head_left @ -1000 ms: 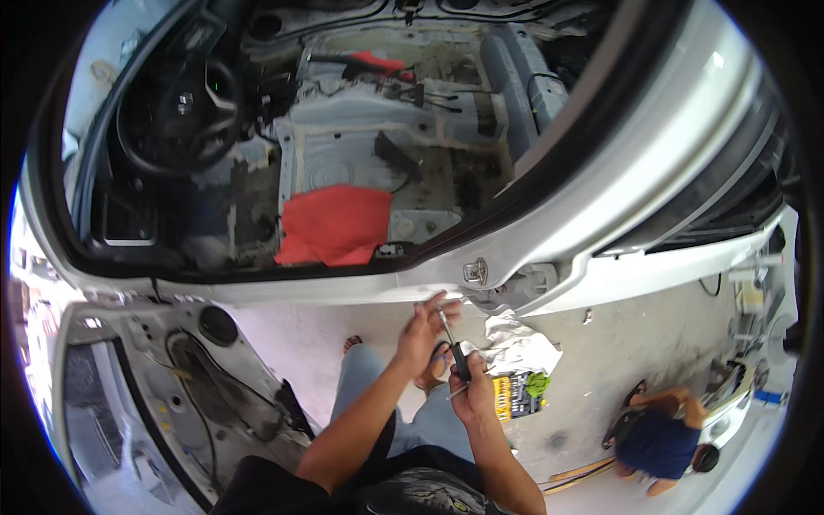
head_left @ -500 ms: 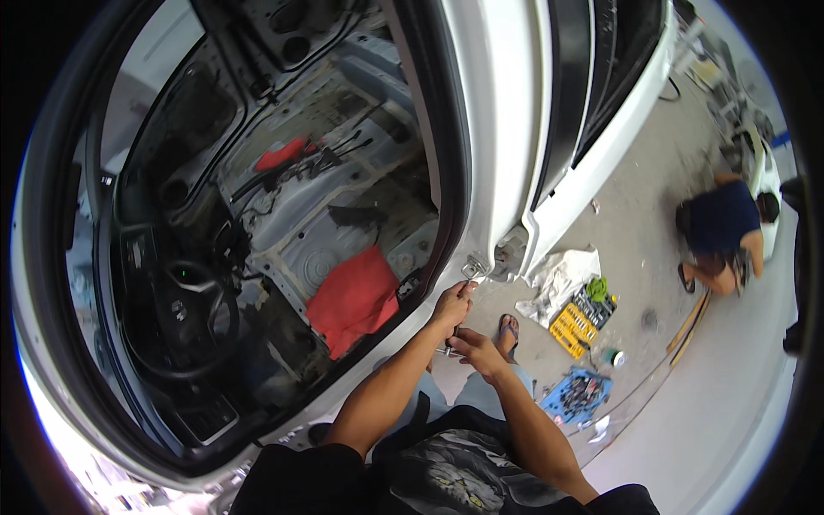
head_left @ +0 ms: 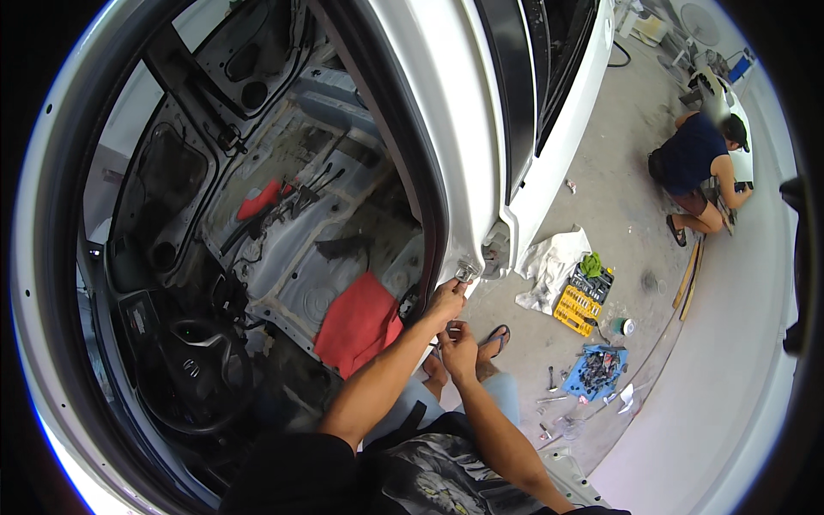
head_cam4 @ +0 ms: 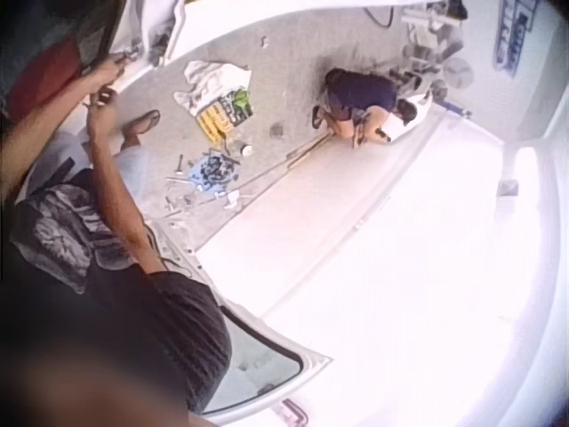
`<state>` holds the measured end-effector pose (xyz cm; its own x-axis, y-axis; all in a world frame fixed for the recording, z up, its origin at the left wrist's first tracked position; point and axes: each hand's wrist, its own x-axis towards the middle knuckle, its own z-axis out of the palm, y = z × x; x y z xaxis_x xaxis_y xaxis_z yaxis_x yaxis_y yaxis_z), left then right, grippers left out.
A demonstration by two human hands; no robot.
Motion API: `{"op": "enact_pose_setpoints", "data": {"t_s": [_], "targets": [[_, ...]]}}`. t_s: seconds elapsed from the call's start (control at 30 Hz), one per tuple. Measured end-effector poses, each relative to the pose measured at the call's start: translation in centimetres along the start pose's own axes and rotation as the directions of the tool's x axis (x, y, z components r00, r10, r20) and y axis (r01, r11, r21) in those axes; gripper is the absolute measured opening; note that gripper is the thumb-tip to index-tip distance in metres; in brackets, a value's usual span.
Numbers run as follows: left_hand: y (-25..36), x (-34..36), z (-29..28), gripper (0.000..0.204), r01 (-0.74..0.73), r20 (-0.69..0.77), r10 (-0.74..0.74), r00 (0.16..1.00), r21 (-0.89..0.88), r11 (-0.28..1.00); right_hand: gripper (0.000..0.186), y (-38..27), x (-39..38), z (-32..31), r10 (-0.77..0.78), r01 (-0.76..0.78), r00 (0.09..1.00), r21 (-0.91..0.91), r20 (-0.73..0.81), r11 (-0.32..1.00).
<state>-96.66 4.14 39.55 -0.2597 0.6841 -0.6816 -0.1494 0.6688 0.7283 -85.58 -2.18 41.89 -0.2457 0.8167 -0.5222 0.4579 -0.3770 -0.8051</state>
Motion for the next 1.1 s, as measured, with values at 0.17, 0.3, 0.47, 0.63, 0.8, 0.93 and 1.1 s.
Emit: {"op": "enact_pose_setpoints", "data": {"t_s": [0.17,0.3,0.47,0.63,0.8,0.93,1.1], "targets": [[-0.3,1.6,-2.1,0.034,0.098,0.237,-0.057,0.970,-0.168,0.981,0.031,-0.3,0.1,3.7,0.035,0.009,0.977,0.206,-0.212,0.979],[-0.5,2.7,-4.3,0.043,0.133,0.421,-0.142,0.896,0.050,0.990,0.027,0.4,0.0,5.7,0.088,-0.148,0.988,0.915,0.123,0.375],[-0.2,2.4,-4.6,0.043,0.133,0.390,-0.193,0.900,0.176,0.975,0.032,0.4,1.5,3.5,-0.063,-0.371,0.914,0.889,0.400,0.269],[-0.1,1.9,-4.0,0.038,0.047,0.379,-0.132,0.916,0.227,0.973,0.049,-2.1,4.0,2.9,0.131,-0.123,0.983,-0.071,0.129,0.990],[0.6,2.4,-4.8,0.037,0.035,0.451,-0.141,0.881,0.235,0.971,0.044,-3.5,4.1,5.8,0.283,-0.208,0.957,0.520,-0.067,0.828],[1.3,2.7,-5.1,0.032,0.124,0.488,-0.227,0.843,0.234,0.964,0.022,-1.5,4.6,2.8,-0.073,-0.544,0.833,0.836,0.548,0.068],[1.4,2.1,-4.7,0.029,0.116,0.460,-0.194,0.866,0.191,0.975,0.039,-0.8,4.0,3.9,0.311,-0.304,0.949,0.405,0.048,0.863]]}}
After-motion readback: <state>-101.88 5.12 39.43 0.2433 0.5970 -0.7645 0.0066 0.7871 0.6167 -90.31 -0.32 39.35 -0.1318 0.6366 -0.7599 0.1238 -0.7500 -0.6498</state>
